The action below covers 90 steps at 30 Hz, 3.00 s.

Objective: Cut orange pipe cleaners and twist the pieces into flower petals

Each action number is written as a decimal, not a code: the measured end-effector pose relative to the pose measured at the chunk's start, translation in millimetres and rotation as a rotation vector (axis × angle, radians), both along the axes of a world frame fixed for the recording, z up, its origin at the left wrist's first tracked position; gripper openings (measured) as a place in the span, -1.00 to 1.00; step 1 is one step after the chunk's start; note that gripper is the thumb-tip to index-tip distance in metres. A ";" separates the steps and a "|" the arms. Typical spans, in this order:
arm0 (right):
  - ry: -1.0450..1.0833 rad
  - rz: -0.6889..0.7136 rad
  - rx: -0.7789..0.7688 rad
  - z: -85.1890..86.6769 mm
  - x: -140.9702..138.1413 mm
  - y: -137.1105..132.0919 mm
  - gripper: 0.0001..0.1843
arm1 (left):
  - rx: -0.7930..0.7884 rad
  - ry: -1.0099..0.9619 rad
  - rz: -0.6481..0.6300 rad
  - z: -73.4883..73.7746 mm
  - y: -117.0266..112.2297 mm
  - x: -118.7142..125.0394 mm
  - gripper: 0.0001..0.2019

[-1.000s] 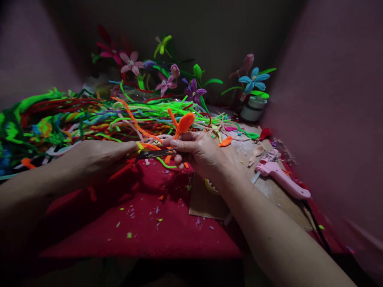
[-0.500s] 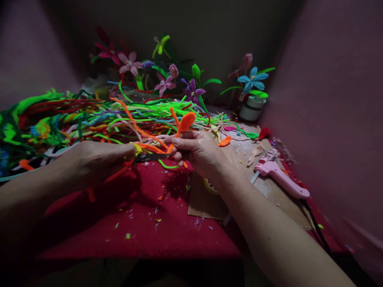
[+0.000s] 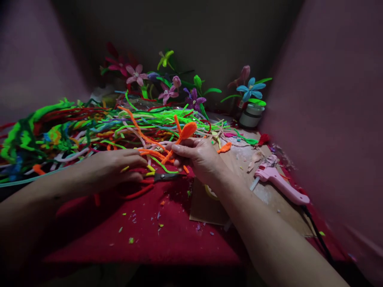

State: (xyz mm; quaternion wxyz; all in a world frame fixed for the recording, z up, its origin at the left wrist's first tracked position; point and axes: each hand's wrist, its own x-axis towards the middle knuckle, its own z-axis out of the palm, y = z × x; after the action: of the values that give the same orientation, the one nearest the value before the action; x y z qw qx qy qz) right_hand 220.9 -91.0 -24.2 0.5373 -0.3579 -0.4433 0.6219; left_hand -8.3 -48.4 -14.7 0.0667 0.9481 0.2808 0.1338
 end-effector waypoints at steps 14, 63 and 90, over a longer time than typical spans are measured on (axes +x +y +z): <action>-0.026 -0.085 0.118 -7.0 -14.8 -5.5 -0.84 | -0.933 -0.488 0.294 5.9 -33.8 43.3 -0.74; -0.254 -0.116 0.026 -6.5 -24.3 -11.8 -0.83 | 0.052 -0.510 0.029 -17.0 -24.2 50.2 -0.84; -0.377 -0.189 0.150 -6.8 -28.8 -17.7 -0.76 | 0.377 -0.177 0.066 -3.4 -31.5 50.1 -0.69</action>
State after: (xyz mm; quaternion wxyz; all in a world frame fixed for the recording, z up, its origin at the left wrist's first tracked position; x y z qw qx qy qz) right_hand 192.1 -108.7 -31.0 0.5259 -0.4668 -0.5456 0.4559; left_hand 41.8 -79.9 -18.1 -0.0919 0.9186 0.2745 0.2690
